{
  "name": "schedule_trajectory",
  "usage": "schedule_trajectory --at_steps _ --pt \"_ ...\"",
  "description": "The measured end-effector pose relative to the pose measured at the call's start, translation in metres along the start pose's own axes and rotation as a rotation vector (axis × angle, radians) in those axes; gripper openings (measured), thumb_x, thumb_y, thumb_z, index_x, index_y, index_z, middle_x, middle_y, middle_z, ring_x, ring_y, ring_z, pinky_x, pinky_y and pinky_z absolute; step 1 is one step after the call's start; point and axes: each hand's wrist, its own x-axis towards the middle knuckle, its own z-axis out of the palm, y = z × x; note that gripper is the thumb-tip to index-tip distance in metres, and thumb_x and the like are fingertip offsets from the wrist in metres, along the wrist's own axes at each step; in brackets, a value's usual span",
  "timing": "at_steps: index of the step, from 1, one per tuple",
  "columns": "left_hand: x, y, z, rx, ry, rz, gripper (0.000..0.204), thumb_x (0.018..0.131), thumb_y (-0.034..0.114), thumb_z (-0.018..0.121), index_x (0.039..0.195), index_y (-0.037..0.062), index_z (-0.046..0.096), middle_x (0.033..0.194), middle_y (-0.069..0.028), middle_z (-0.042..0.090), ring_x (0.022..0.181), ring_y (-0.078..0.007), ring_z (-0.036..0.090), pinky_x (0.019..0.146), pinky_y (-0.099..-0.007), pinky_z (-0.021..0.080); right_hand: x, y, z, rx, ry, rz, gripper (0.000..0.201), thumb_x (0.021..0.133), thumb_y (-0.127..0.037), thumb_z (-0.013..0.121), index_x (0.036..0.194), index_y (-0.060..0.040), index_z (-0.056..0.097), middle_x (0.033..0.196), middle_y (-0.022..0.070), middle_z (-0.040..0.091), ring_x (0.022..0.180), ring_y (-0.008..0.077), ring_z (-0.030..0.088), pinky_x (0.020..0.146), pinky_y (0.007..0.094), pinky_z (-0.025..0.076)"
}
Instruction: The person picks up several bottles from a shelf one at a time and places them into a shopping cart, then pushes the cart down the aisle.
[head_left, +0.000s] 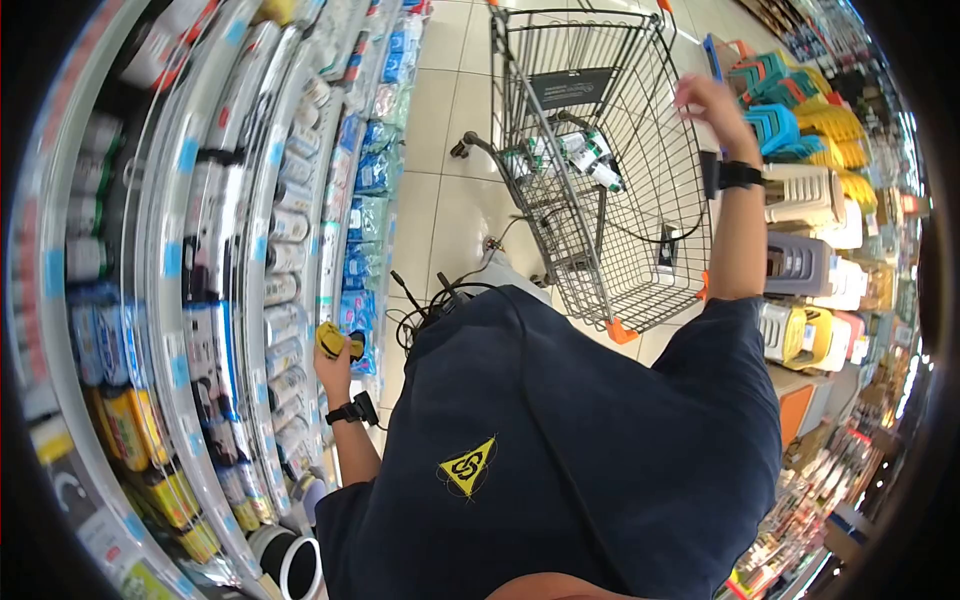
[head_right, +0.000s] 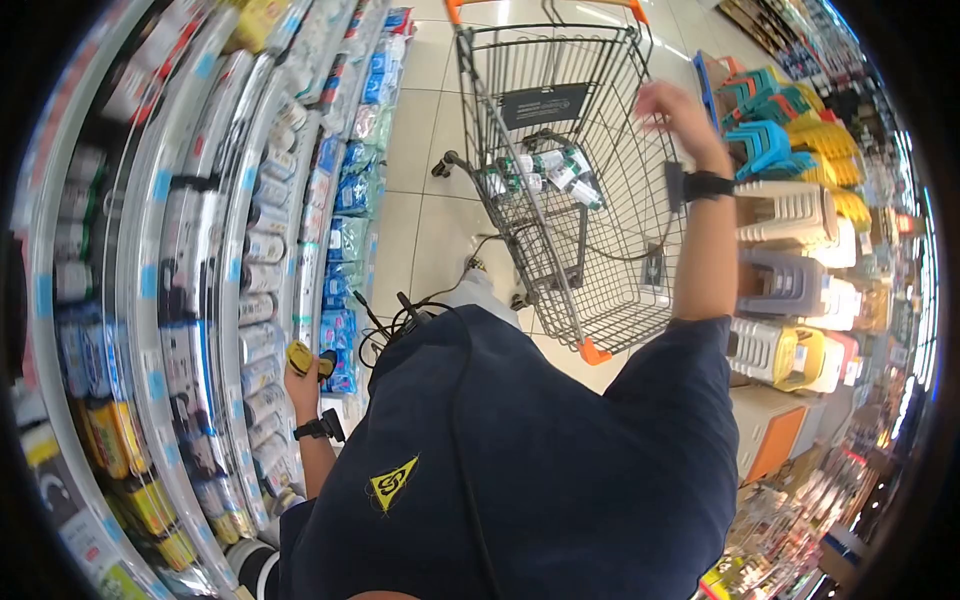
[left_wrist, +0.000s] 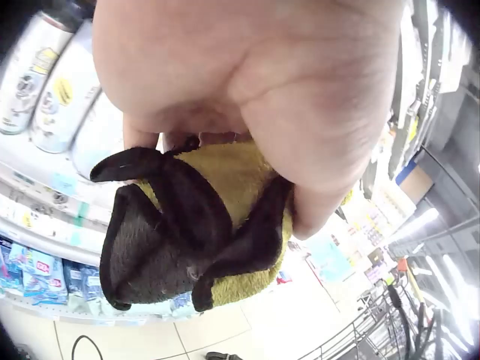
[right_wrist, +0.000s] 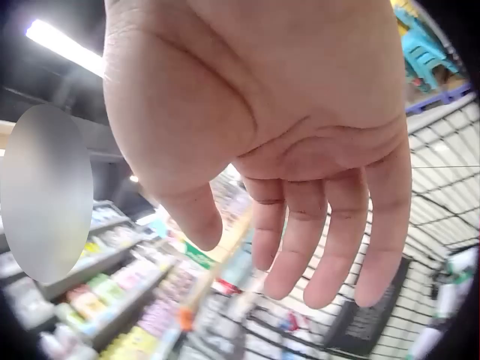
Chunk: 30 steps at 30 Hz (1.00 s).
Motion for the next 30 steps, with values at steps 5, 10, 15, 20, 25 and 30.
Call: schedule_trajectory --at_steps 5,10,15,20,25,30 --pt "0.029 0.094 0.073 0.193 -0.078 0.109 0.037 0.082 0.011 0.077 0.112 -0.0024 0.061 0.103 -0.0113 0.065 0.095 -0.0214 0.065 0.085 -0.0343 0.051 0.083 0.234 0.026 0.194 0.064 0.49 0.033 0.092 -0.039 0.059 0.107 -0.009 0.061 0.092 0.0052 0.065 0.087 0.0187 0.064 0.074 0.0377 0.054" --pt "0.027 0.15 0.126 0.354 -0.284 0.103 0.041 0.077 0.009 0.08 0.112 -0.0013 0.061 0.101 -0.0104 0.062 0.092 -0.0213 0.063 0.083 -0.0343 0.051 0.172 0.428 0.1 -0.19 -0.08 0.653 0.032 0.087 -0.036 0.065 0.096 -0.0051 0.066 0.087 0.0089 0.067 0.08 0.0206 0.065 0.07 0.0392 0.054" --pt "0.001 0.161 0.145 0.33 -0.304 -0.139 0.044 0.078 0.007 0.08 0.115 -0.0015 0.058 0.101 -0.0089 0.062 0.091 -0.018 0.064 0.083 -0.0323 0.053 0.196 0.47 0.178 -0.588 -0.212 0.288 0.045 0.078 -0.03 0.072 0.11 0.0 0.067 0.11 0.0253 0.067 0.106 0.0391 0.063 0.094 0.0432 0.05" --pt "-0.019 0.185 0.152 0.409 -0.276 -0.259 0.043 0.078 0.006 0.079 0.114 -0.0017 0.057 0.099 -0.0088 0.064 0.089 -0.0177 0.065 0.08 -0.0319 0.053 0.212 0.52 0.199 -0.789 -0.229 0.264 0.071 0.075 -0.025 0.077 0.137 -0.0062 0.049 0.14 0.0222 0.05 0.128 0.0379 0.048 0.102 0.0458 0.046" --pt "-0.03 0.208 0.162 0.388 -0.192 -0.358 0.041 0.078 0.006 0.077 0.113 -0.0016 0.058 0.095 -0.0096 0.065 0.087 -0.0177 0.066 0.079 -0.0317 0.053 0.213 0.505 0.193 -0.957 -0.323 0.208 0.082 0.068 -0.029 0.085 0.138 -0.0091 0.048 0.142 0.0177 0.046 0.13 0.0351 0.046 0.104 0.0463 0.045" --pt "-0.027 0.207 0.168 0.484 -0.243 -0.352 0.046 0.076 0.005 0.079 0.115 -0.0031 0.057 0.097 -0.0115 0.066 0.089 -0.0198 0.066 0.08 -0.033 0.053 0.208 0.498 0.212 -1.062 -0.307 0.254 0.07 0.067 -0.032 0.087 0.124 -0.0087 0.053 0.13 0.0142 0.049 0.122 0.034 0.049 0.097 0.0471 0.047"
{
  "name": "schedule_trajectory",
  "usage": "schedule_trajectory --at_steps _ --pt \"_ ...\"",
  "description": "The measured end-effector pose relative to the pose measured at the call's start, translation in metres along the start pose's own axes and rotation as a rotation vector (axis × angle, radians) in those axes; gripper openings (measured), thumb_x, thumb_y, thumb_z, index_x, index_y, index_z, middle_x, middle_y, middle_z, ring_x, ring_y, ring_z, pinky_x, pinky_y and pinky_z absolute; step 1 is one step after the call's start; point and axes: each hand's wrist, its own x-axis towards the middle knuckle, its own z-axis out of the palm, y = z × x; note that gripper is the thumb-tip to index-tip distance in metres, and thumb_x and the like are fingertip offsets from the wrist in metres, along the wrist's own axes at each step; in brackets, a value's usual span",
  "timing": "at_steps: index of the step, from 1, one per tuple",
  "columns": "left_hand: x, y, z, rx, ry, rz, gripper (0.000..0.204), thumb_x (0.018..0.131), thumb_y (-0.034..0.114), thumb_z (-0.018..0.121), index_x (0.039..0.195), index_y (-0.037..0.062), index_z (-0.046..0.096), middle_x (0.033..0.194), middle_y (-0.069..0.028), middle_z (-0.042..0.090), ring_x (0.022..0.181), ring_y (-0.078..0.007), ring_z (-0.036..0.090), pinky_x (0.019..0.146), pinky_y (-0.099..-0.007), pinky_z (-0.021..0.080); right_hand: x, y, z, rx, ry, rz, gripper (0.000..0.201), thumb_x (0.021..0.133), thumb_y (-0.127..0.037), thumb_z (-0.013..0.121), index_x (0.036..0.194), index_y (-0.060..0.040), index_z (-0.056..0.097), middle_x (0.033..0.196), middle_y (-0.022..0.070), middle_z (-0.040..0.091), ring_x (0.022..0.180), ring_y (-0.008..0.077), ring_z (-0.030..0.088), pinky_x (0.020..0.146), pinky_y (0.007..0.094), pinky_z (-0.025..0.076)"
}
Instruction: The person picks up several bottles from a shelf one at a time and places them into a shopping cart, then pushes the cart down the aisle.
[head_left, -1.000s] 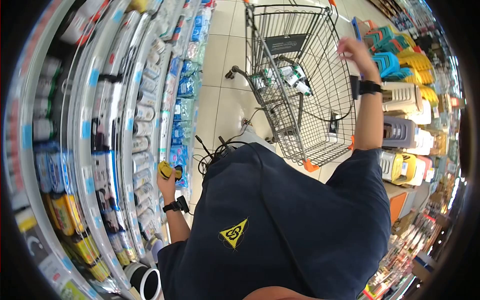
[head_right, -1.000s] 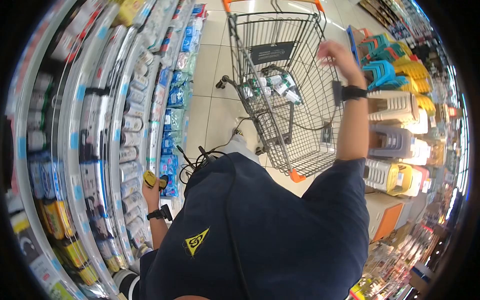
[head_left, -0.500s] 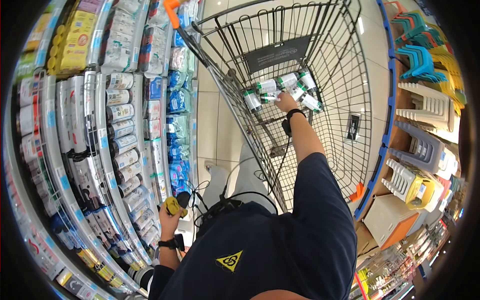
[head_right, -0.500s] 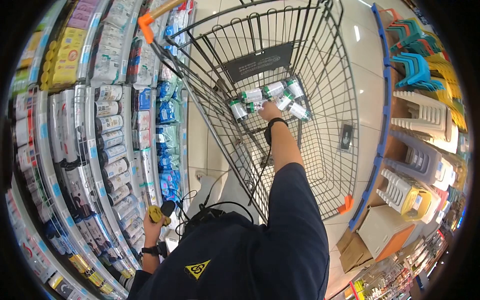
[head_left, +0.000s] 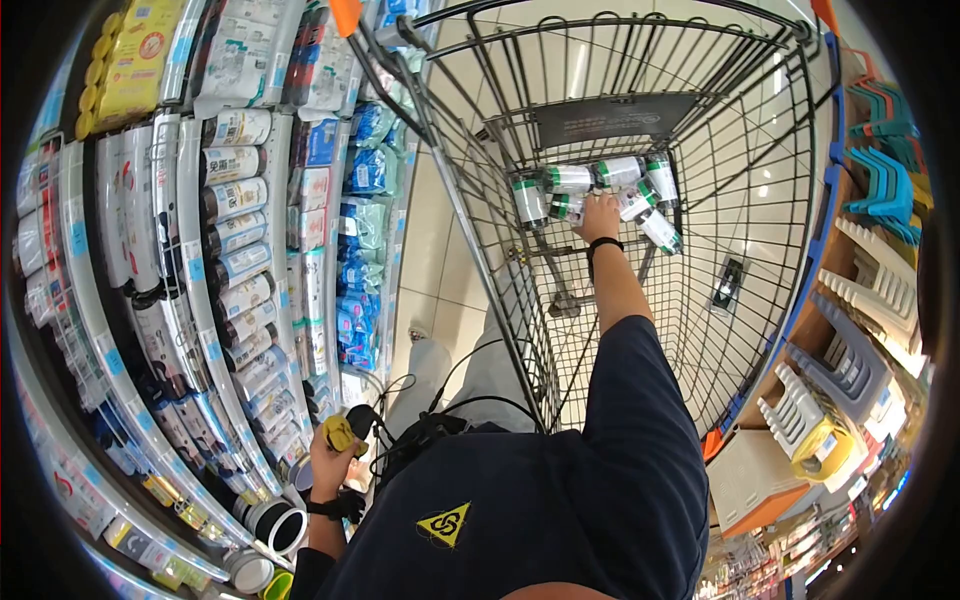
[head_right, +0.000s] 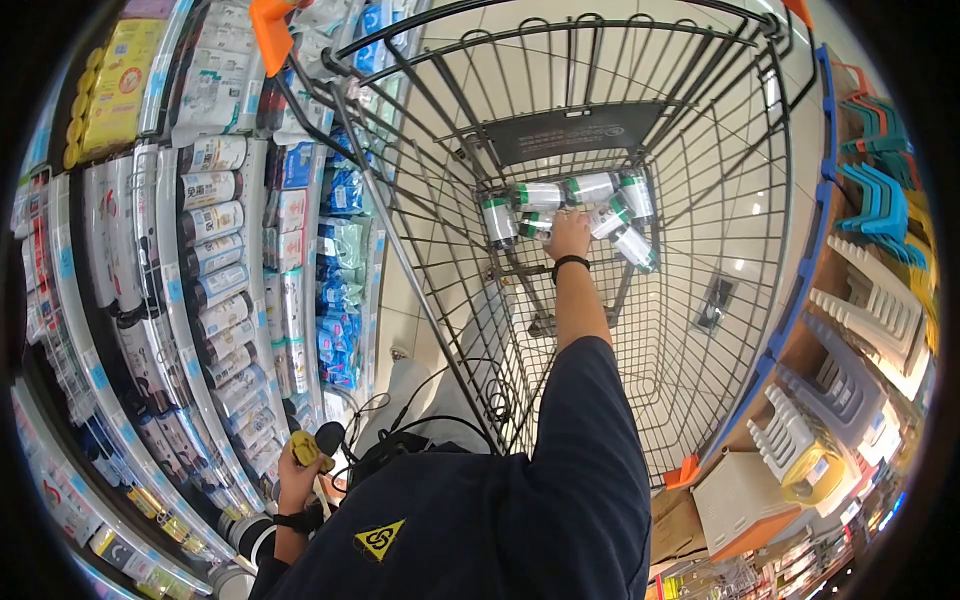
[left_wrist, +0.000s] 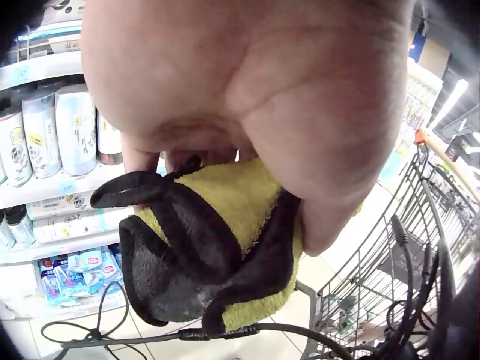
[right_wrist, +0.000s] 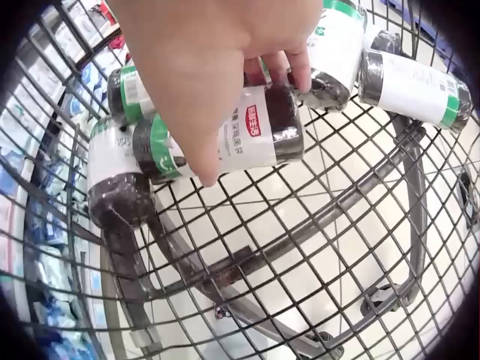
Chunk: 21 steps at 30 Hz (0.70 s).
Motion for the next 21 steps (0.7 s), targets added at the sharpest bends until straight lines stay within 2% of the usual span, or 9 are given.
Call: schedule_trajectory --at_steps 4,7,13,14,15,17,18,19,21 --pt "0.005 -0.021 -0.004 0.036 0.0 0.019 0.05 0.073 0.007 0.081 0.117 -0.003 0.058 0.102 -0.014 0.065 0.093 -0.0242 0.065 0.084 -0.0347 0.052 0.01 0.005 0.057 -0.082 0.083 0.034 0.038 0.082 -0.016 0.071 0.113 -0.0055 0.051 0.115 0.0132 0.058 0.106 0.0313 0.061 0.087 0.0419 0.053" --pt "0.008 -0.04 -0.003 0.019 0.001 0.045 0.052 0.072 0.008 0.082 0.118 -0.0023 0.058 0.103 -0.0154 0.065 0.095 -0.0272 0.065 0.086 -0.036 0.051 -0.025 -0.005 0.015 0.012 -0.108 0.072 0.054 0.074 -0.029 0.078 0.115 -0.0069 0.051 0.115 0.0139 0.059 0.109 0.0319 0.061 0.086 0.0445 0.054" --pt "-0.014 -0.074 -0.015 -0.131 0.085 -0.005 0.048 0.073 0.005 0.081 0.115 -0.0012 0.059 0.097 -0.0118 0.066 0.086 -0.0228 0.066 0.076 -0.0341 0.054 -0.085 0.002 -0.014 0.322 0.123 -0.03 0.056 0.073 -0.04 0.079 0.109 -0.0015 0.059 0.104 0.0222 0.064 0.101 0.0409 0.062 0.084 0.0495 0.05" --pt "-0.012 -0.097 -0.008 -0.194 0.038 -0.003 0.051 0.07 0.009 0.084 0.114 -0.0011 0.06 0.096 -0.0112 0.066 0.084 -0.0228 0.066 0.075 -0.034 0.054 -0.125 0.036 -0.017 0.331 0.335 -0.121 0.057 0.074 -0.039 0.078 0.113 -0.0011 0.06 0.104 0.0226 0.064 0.097 0.0419 0.062 0.084 0.0496 0.049" --pt "-0.004 -0.117 -0.002 -0.25 0.015 0.007 0.054 0.067 0.013 0.087 0.113 -0.001 0.061 0.095 -0.0106 0.067 0.082 -0.0227 0.065 0.074 -0.034 0.055 -0.141 0.052 -0.024 0.419 0.326 -0.103 0.062 0.077 -0.039 0.077 0.119 0.0016 0.058 0.107 0.0252 0.064 0.097 0.0417 0.062 0.085 0.048 0.049" --pt "0.001 -0.166 0.011 -0.269 0.069 0.053 0.059 0.067 0.018 0.088 0.117 0.0011 0.062 0.097 -0.0096 0.067 0.088 -0.0211 0.064 0.079 -0.0347 0.054 -0.172 0.061 -0.057 0.895 0.224 -0.014 0.064 0.083 -0.031 0.076 0.13 0.0045 0.053 0.115 0.0169 0.065 0.102 0.0255 0.062 0.079 0.0385 0.052" --pt "-0.001 -0.158 0.006 -0.377 0.063 0.018 0.058 0.068 0.021 0.087 0.117 0.0014 0.062 0.1 -0.0104 0.066 0.092 -0.0226 0.065 0.082 -0.0356 0.053 -0.193 0.062 -0.087 0.729 0.356 -0.088 0.06 0.086 -0.024 0.074 0.134 0.0038 0.051 0.116 0.0122 0.063 0.103 0.0192 0.059 0.079 0.0335 0.052" --pt "-0.001 -0.148 -0.006 -0.283 0.061 0.018 0.058 0.07 0.025 0.087 0.116 0.0018 0.062 0.102 -0.0118 0.066 0.095 -0.0239 0.065 0.083 -0.0357 0.053 -0.206 0.063 -0.103 0.981 0.382 -0.102 0.06 0.087 -0.02 0.074 0.135 0.0064 0.05 0.12 0.015 0.061 0.1 0.0207 0.058 0.085 0.0355 0.05" --pt "0.005 -0.172 -0.009 -0.33 0.108 0.117 0.057 0.072 0.029 0.086 0.116 0.0023 0.062 0.103 -0.0134 0.067 0.093 -0.0245 0.066 0.083 -0.0357 0.052 -0.267 0.021 -0.185 1.03 0.479 -0.156 0.056 0.089 -0.017 0.07 0.137 0.0049 0.049 0.121 0.0127 0.059 0.103 0.0188 0.057 0.088 0.0324 0.048"
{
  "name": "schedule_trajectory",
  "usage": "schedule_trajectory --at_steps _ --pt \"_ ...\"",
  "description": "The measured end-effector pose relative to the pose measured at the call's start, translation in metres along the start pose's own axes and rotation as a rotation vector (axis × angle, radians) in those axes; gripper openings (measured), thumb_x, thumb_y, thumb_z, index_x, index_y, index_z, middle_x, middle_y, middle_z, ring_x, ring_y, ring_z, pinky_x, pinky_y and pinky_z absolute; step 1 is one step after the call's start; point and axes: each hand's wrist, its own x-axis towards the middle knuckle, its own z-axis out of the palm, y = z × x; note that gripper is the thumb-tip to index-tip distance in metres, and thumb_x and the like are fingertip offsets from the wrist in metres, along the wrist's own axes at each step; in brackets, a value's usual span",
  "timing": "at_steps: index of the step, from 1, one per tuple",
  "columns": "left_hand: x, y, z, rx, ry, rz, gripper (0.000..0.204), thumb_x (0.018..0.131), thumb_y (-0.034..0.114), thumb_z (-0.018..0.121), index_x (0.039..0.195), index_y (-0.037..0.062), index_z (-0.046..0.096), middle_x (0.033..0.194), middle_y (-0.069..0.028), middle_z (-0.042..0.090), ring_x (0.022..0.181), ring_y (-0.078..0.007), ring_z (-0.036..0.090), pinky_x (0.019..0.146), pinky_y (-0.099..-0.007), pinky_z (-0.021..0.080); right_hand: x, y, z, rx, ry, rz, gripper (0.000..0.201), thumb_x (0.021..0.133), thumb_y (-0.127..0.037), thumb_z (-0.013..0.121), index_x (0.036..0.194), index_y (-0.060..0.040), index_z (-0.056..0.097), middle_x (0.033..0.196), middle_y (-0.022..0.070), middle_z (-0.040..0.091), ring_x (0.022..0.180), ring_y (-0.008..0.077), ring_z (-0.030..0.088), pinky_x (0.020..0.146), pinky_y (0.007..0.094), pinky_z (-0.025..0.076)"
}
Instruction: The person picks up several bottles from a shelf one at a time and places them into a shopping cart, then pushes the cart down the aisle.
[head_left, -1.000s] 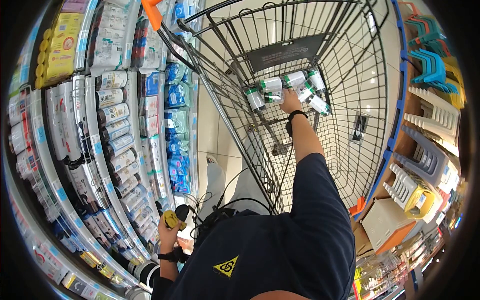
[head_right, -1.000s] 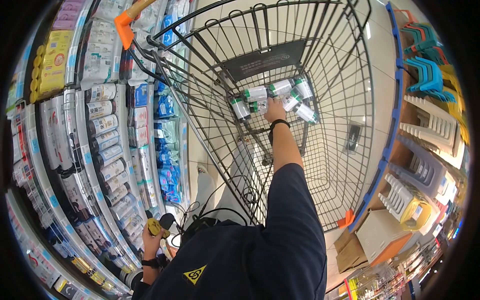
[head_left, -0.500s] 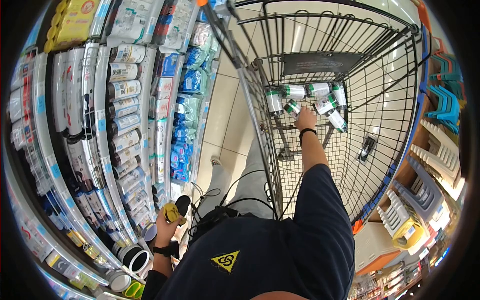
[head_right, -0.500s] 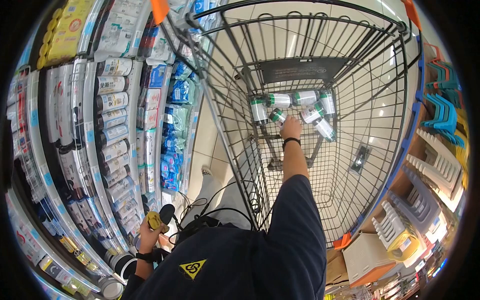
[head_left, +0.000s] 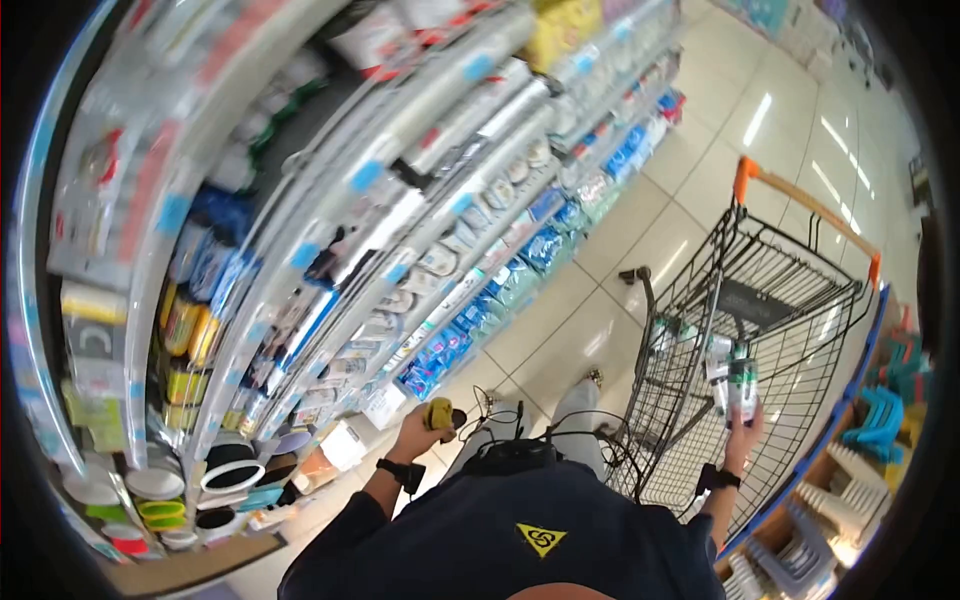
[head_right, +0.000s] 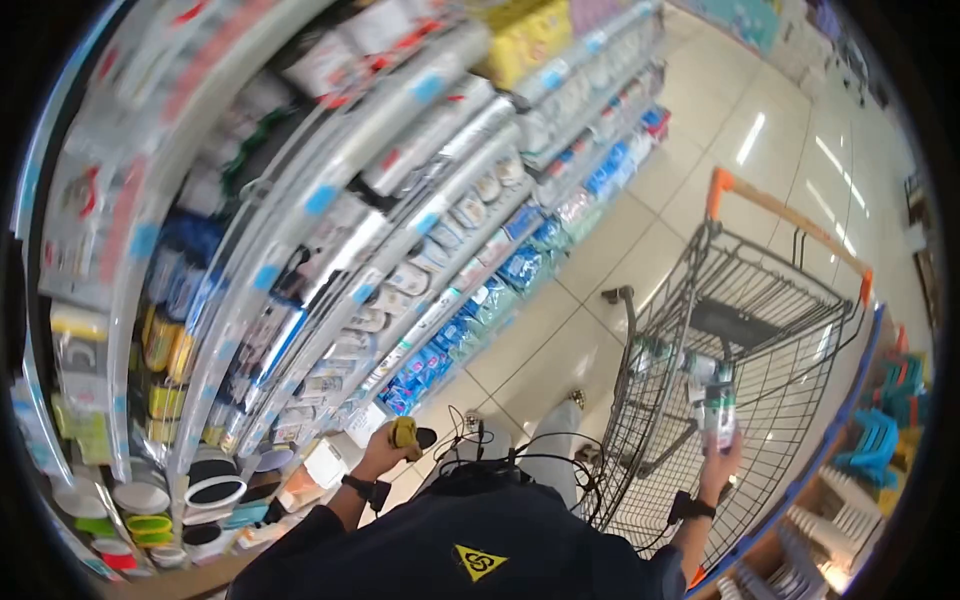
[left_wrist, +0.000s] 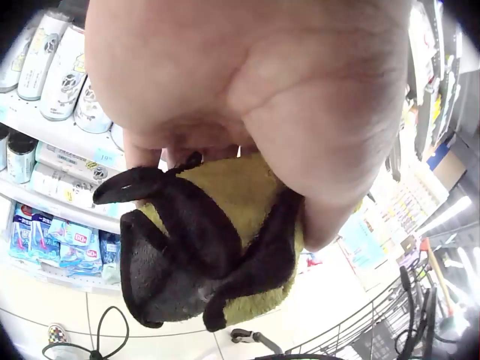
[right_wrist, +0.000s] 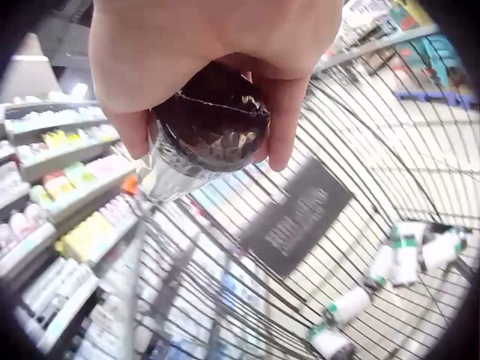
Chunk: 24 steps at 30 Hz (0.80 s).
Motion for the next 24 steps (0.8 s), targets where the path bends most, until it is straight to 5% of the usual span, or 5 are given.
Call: schedule_trajectory --at_steps 6,9,14,18,24 --pt "0.018 -0.023 -0.072 -0.203 0.145 0.133 0.054 0.076 0.023 0.083 0.12 0.0009 0.061 0.103 -0.0129 0.068 0.095 -0.0235 0.067 0.085 -0.0349 0.053 -0.077 -0.258 0.045 0.021 0.023 -0.656 0.062 0.084 -0.021 0.073 0.135 0.0029 0.05 0.119 0.012 0.058 0.106 0.0212 0.056 0.094 0.034 0.045" --pt "0.033 -0.079 -0.093 -0.339 0.199 0.188 0.052 0.077 0.019 0.082 0.12 -0.0006 0.061 0.105 -0.0133 0.069 0.096 -0.0231 0.067 0.086 -0.0345 0.053 -0.099 -0.363 0.109 -0.093 -0.174 -0.879 0.066 0.075 -0.028 0.078 0.129 0.0013 0.053 0.118 0.0112 0.058 0.11 0.023 0.057 0.096 0.0363 0.045" --pt "0.009 -0.118 -0.126 -0.379 0.319 0.236 0.045 0.075 0.013 0.079 0.113 -0.0038 0.063 0.103 -0.015 0.068 0.092 -0.0257 0.068 0.084 -0.0357 0.053 -0.132 -0.506 0.253 0.216 -0.511 -1.068 0.065 0.07 -0.01 0.086 0.125 -0.0018 0.053 0.114 0.0095 0.061 0.107 0.0177 0.06 0.091 0.0317 0.05" --pt "-0.011 -0.135 -0.137 -0.365 0.472 0.24 0.043 0.076 0.012 0.079 0.112 -0.0032 0.062 0.1 -0.0142 0.068 0.09 -0.0238 0.067 0.082 -0.0345 0.053 -0.122 -0.573 0.345 0.323 -0.676 -0.895 0.065 0.071 -0.015 0.087 0.126 -0.0036 0.054 0.107 0.009 0.064 0.09 0.013 0.064 0.071 0.0254 0.054" --pt "-0.049 -0.163 -0.115 -0.637 0.718 0.005 0.037 0.081 0.013 0.078 0.108 -0.0044 0.061 0.094 -0.0086 0.067 0.085 -0.0157 0.065 0.077 -0.0317 0.054 -0.113 -0.621 0.429 0.545 -0.689 -0.723 0.068 0.073 -0.022 0.087 0.125 0.0011 0.051 0.099 0.0064 0.066 0.085 0.0103 0.062 0.073 0.0242 0.05"
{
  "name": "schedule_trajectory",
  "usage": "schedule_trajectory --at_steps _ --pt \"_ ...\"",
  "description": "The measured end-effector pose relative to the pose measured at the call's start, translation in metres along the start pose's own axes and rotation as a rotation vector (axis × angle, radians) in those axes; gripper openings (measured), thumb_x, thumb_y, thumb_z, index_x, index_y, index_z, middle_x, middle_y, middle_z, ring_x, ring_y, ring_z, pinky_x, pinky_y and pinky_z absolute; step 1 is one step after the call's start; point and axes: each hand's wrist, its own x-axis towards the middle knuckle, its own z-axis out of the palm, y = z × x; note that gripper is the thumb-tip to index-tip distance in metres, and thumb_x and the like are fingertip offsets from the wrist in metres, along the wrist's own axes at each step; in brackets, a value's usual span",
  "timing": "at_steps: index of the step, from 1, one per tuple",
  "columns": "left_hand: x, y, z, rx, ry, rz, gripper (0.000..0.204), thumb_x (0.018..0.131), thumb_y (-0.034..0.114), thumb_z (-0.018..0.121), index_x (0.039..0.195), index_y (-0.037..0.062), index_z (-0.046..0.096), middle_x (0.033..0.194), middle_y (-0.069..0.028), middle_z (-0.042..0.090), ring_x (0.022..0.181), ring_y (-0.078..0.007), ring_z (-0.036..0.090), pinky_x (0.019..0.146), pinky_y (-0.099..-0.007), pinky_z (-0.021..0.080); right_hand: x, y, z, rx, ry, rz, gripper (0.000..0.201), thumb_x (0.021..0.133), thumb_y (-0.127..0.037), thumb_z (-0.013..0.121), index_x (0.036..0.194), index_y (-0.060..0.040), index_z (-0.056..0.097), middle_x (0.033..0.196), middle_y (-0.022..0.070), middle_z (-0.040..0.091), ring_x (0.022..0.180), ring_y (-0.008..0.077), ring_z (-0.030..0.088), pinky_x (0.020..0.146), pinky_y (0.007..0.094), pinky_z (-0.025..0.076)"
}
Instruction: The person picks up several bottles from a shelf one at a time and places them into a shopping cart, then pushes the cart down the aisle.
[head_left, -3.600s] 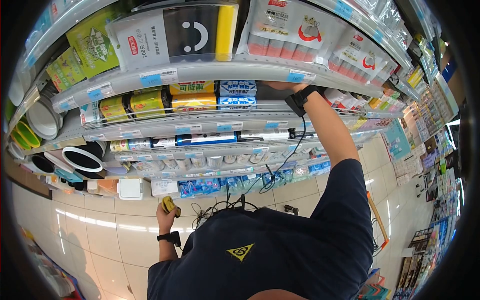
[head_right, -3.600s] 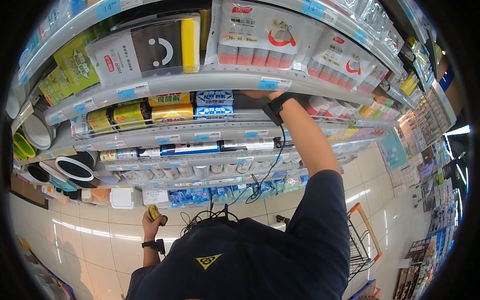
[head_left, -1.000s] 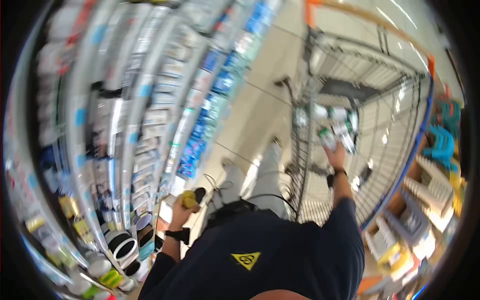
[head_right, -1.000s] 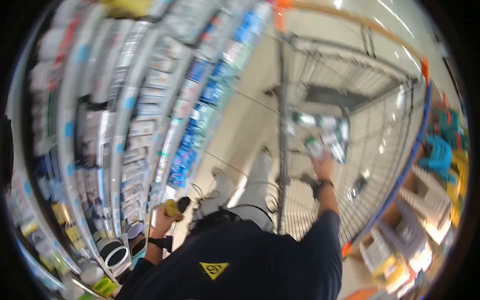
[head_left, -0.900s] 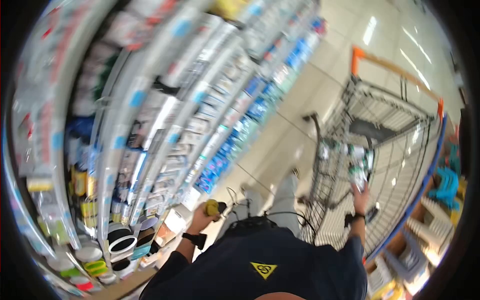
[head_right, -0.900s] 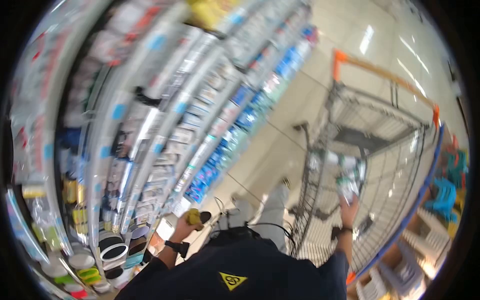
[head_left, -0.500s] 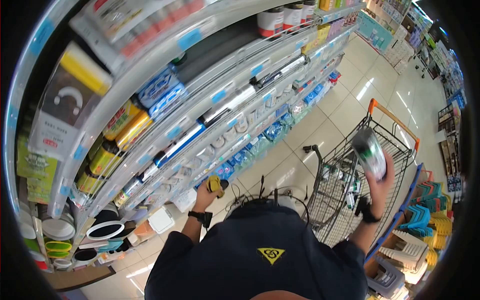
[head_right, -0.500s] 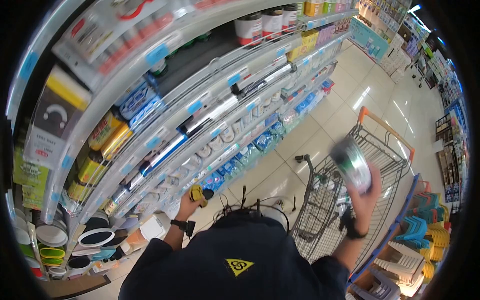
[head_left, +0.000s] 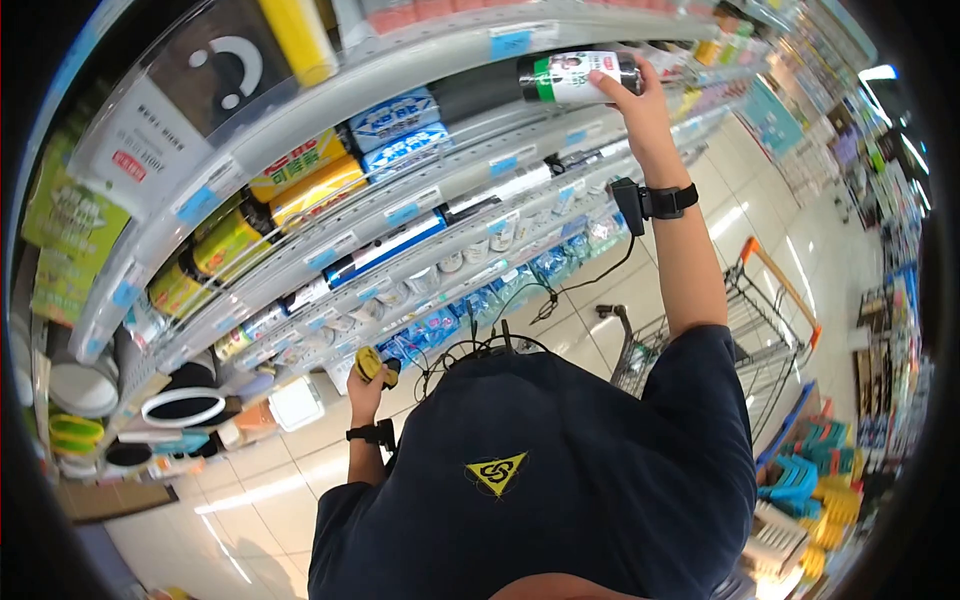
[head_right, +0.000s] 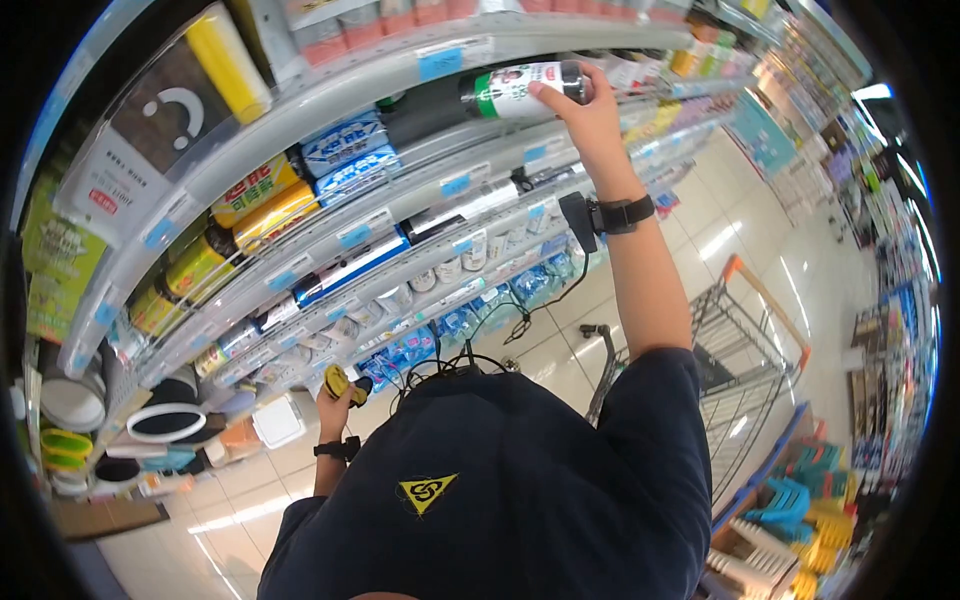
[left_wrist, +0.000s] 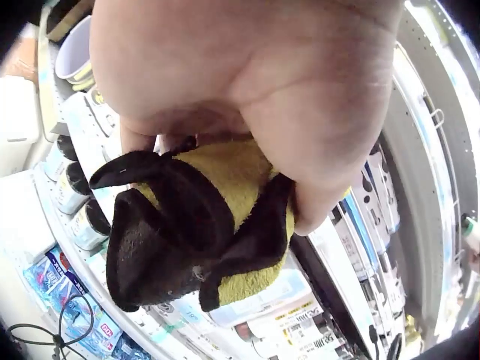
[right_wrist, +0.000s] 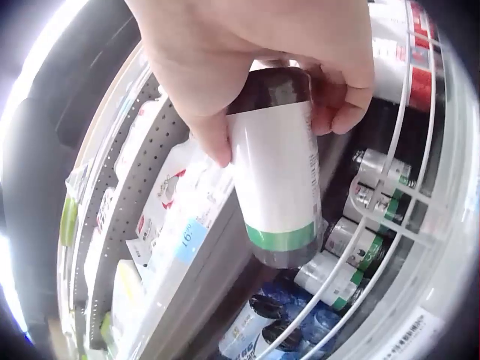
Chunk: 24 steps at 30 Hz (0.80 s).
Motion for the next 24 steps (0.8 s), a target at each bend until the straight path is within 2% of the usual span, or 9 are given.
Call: schedule_trajectory --at_steps 1,4,5,8,9,10,13,19,24 --pt "-0.008 -0.005 0.0 -0.043 0.026 -0.018 0.033 0.083 0.013 0.077 0.106 -0.0046 0.061 0.094 -0.0083 0.067 0.084 -0.0148 0.065 0.075 -0.0306 0.054 0.008 0.006 0.006 0.034 -0.045 0.016 0.063 0.077 -0.026 0.084 0.127 -0.0037 0.053 0.108 0.0057 0.064 0.096 0.0125 0.063 0.079 0.0285 0.051" --pt "-0.028 -0.011 0.002 -0.002 0.109 0.0 0.031 0.085 0.013 0.076 0.106 -0.0042 0.061 0.094 -0.0076 0.067 0.083 -0.0149 0.065 0.074 -0.0299 0.054 0.038 0.034 0.023 0.017 -0.077 0.09 0.062 0.077 -0.024 0.084 0.126 -0.0029 0.053 0.109 0.0062 0.064 0.097 0.0142 0.063 0.081 0.0291 0.051" --pt "-0.033 -0.006 0.007 -0.011 0.145 -0.005 0.029 0.086 0.013 0.075 0.106 -0.0037 0.061 0.093 -0.0068 0.067 0.082 -0.0146 0.065 0.074 -0.0292 0.054 0.045 0.041 0.03 -0.056 -0.11 -0.091 0.061 0.076 -0.021 0.084 0.125 -0.0005 0.055 0.112 0.0084 0.066 0.098 0.0158 0.064 0.083 0.0301 0.051" --pt "-0.042 0.007 0.018 -0.053 0.169 -0.131 0.028 0.086 0.014 0.074 0.104 -0.0032 0.062 0.093 -0.0063 0.067 0.082 -0.0141 0.065 0.073 -0.0286 0.053 0.065 0.056 0.047 -0.3 -0.254 -0.388 0.055 0.072 -0.022 0.087 0.114 0.0022 0.062 0.108 0.0131 0.069 0.099 0.0204 0.066 0.085 0.0309 0.051" --pt "-0.043 0.005 0.021 -0.04 0.187 -0.103 0.027 0.087 0.014 0.074 0.104 -0.0028 0.062 0.093 -0.0062 0.067 0.082 -0.0141 0.065 0.073 -0.0285 0.053 0.076 0.072 0.058 -0.057 -0.346 -0.358 0.049 0.072 -0.019 0.086 0.113 -0.0004 0.066 0.111 0.0127 0.07 0.103 0.022 0.066 0.087 0.0328 0.052" --pt "-0.042 0.004 0.024 -0.025 0.204 -0.07 0.025 0.088 0.013 0.073 0.104 -0.0024 0.062 0.094 -0.0062 0.067 0.083 -0.0141 0.065 0.074 -0.0284 0.054 0.087 0.084 0.062 -0.049 -0.354 -0.345 0.049 0.072 -0.019 0.086 0.113 -0.0004 0.066 0.111 0.0127 0.07 0.103 0.022 0.066 0.087 0.0328 0.052" --pt "-0.042 0.002 0.033 -0.085 0.231 -0.072 0.025 0.088 0.013 0.073 0.104 -0.0021 0.062 0.094 -0.0063 0.067 0.083 -0.0142 0.065 0.074 -0.0286 0.054 0.107 0.079 0.072 -0.374 -0.488 -0.577 0.044 0.076 -0.02 0.084 0.115 -0.0068 0.067 0.112 0.0097 0.07 0.102 0.0254 0.066 0.089 0.0369 0.053" --pt "-0.046 0.005 0.057 -0.11 0.307 -0.063 0.026 0.086 0.014 0.075 0.102 -0.0022 0.063 0.091 -0.0065 0.068 0.082 -0.0148 0.066 0.073 -0.029 0.054 0.117 0.062 0.073 -0.545 -0.675 -0.651 0.04 0.083 -0.028 0.078 0.116 -0.0083 0.068 0.113 0.0098 0.07 0.103 0.0265 0.065 0.089 0.0378 0.052" --pt "-0.047 0.007 0.071 -0.043 0.321 -0.084 0.026 0.085 0.014 0.075 0.101 -0.0029 0.064 0.089 -0.0069 0.069 0.081 -0.0152 0.066 0.073 -0.0294 0.054 0.112 0.046 0.07 -0.688 -0.662 -0.915 0.033 0.083 -0.024 0.072 0.11 -0.0074 0.068 0.103 0.0125 0.07 0.091 0.0316 0.066 0.081 0.0425 0.052"
